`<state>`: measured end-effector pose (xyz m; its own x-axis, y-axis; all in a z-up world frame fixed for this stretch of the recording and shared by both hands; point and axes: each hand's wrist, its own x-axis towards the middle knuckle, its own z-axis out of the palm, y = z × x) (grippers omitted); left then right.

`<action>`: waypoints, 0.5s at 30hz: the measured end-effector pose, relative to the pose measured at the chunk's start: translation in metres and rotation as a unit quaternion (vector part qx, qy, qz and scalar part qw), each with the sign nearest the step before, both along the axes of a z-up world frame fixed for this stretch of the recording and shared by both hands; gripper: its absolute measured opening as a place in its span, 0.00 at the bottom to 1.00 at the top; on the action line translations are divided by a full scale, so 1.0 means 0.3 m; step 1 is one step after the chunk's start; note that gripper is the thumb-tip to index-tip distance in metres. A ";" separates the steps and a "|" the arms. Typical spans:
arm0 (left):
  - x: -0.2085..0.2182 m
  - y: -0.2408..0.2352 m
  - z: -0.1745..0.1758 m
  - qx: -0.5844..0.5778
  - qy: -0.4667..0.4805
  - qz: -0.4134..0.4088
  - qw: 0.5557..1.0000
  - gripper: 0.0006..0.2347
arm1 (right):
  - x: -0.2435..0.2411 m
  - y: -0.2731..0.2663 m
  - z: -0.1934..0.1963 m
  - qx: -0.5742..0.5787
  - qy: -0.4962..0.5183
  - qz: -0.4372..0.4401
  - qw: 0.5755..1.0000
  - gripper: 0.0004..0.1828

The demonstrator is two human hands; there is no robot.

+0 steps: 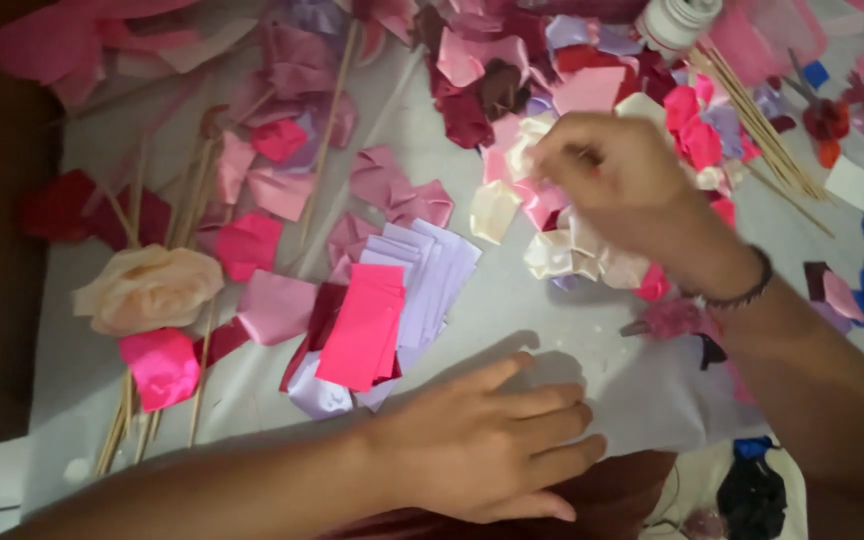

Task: Assembling artificial flower petals using ribbon pieces and a hot glue gun

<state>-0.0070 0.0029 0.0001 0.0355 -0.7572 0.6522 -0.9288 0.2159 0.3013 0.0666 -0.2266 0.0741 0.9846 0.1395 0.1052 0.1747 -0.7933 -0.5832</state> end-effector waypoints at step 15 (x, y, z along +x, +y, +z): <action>-0.020 -0.005 -0.028 0.014 -0.028 0.030 0.999 0.19 | 0.001 0.318 -0.188 -0.086 0.081 0.235 0.965 0.10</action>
